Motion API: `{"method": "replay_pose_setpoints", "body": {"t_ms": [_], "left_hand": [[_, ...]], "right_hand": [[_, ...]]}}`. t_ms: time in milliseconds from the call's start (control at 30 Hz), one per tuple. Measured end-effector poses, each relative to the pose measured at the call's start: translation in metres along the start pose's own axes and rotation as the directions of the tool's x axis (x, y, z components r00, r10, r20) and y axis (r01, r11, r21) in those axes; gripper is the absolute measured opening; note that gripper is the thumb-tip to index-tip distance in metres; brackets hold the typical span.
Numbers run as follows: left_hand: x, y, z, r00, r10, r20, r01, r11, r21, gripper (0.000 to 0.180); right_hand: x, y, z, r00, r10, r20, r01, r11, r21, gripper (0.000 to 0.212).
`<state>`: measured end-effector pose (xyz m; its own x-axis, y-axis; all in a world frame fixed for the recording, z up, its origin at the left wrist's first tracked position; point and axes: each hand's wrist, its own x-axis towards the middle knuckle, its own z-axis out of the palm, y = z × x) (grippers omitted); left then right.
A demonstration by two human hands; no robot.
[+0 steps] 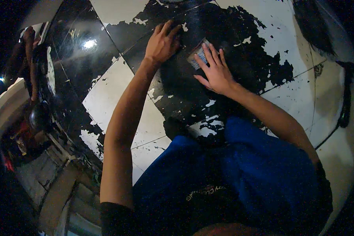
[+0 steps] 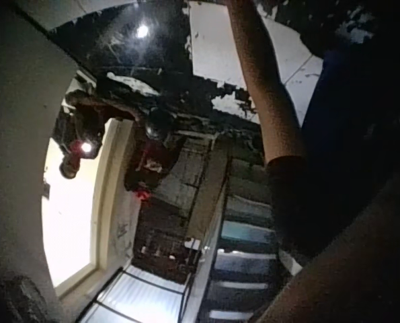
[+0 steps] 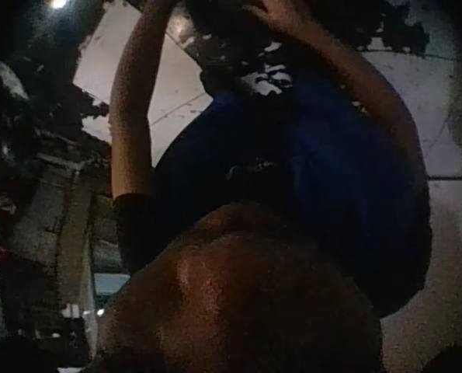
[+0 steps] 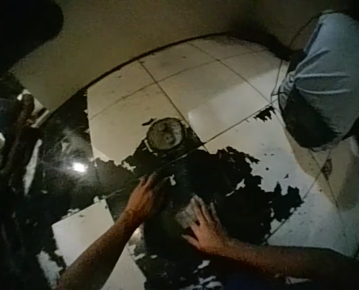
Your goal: The person uses a piece of sandpaper to scrub a black and white tiled floor by hand, focusing on scraping away debris or paint from the tiles.
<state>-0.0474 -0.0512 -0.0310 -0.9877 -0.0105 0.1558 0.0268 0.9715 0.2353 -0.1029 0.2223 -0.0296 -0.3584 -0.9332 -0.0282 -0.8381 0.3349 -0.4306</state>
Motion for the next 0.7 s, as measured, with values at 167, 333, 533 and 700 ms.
{"method": "replay_pose_setpoints", "body": {"t_ms": [167,333,533,700], "left_hand": [[-0.002,-0.004,0.006,1.000,0.012,-0.028,-0.012,1.000,-0.022,0.047],[0.001,0.003,-0.002,1.000,0.000,-0.004,0.000,0.999,-0.035,0.048],[0.011,-0.007,-0.008,1.000,0.010,0.028,-0.009,0.999,-0.032,0.049],[0.019,-0.006,-0.008,0.997,-0.025,0.076,0.026,1.000,-0.013,0.050]], "right_hand": [[0.001,-0.001,-0.001,1.000,-0.006,-0.004,0.006,1.000,0.004,0.072],[0.000,0.001,0.001,1.000,-0.014,-0.005,0.014,1.000,-0.016,0.072],[0.003,-0.004,-0.007,1.000,-0.014,0.017,0.015,0.999,-0.040,0.073],[0.001,-0.003,-0.007,1.000,0.000,0.021,0.000,1.000,-0.027,0.072]]}}
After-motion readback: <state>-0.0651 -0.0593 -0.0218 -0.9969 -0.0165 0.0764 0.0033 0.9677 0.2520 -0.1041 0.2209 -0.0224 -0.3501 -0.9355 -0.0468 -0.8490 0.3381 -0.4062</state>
